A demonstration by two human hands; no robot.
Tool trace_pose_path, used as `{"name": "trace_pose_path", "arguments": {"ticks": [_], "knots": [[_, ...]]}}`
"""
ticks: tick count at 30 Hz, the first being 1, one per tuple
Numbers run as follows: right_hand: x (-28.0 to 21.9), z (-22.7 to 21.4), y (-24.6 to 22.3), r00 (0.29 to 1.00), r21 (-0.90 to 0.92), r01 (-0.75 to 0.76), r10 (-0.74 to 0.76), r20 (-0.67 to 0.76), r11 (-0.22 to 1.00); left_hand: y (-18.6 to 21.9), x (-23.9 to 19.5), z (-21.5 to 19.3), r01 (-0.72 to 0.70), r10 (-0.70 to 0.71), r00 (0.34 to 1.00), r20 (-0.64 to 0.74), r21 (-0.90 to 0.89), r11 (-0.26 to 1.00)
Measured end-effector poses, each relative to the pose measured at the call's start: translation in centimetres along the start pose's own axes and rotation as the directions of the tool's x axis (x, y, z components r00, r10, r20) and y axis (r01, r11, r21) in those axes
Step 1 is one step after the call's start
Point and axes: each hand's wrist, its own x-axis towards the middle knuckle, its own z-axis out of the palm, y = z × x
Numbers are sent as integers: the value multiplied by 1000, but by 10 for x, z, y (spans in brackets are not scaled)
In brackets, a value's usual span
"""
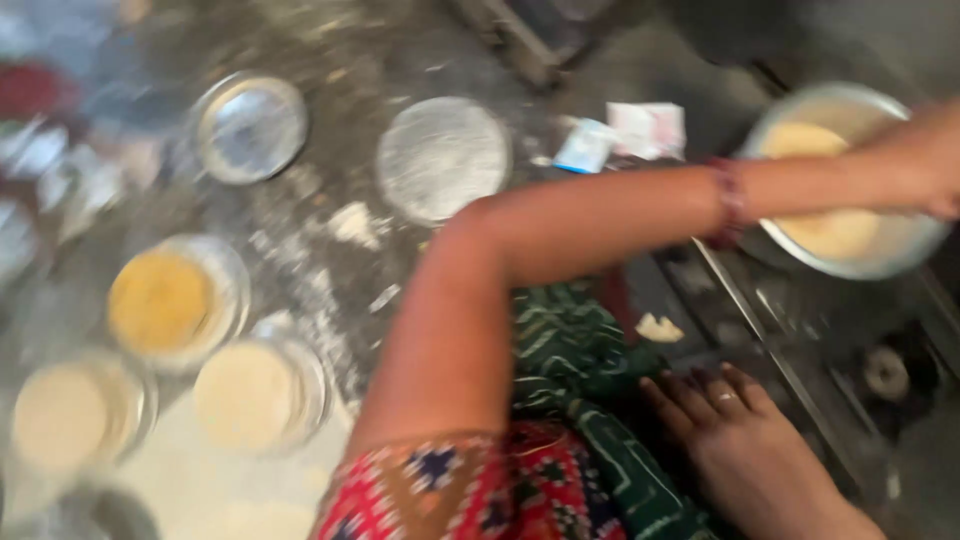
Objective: The person stirs a pot of tea on a stove with a spoon, then uses a strainer to filter the liquid. They stir the tea again before holding the strainer over the pot.
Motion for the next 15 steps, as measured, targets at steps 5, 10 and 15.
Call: {"name": "trace_pose_path", "arguments": {"ticks": [5,10,15], "knots": [[-12,-55,-23,971,182,-210,183,152,961,13,1,-41,-132,137,989,60,-81,988],[-18,-39,-18,928,475,-348,368,53,808,-23,59,-131,123,-238,949,205,454,882],[-20,18,0,866,415,-496,470,172,763,1,75,-177,-175,-82,972,219,914,367]]}}
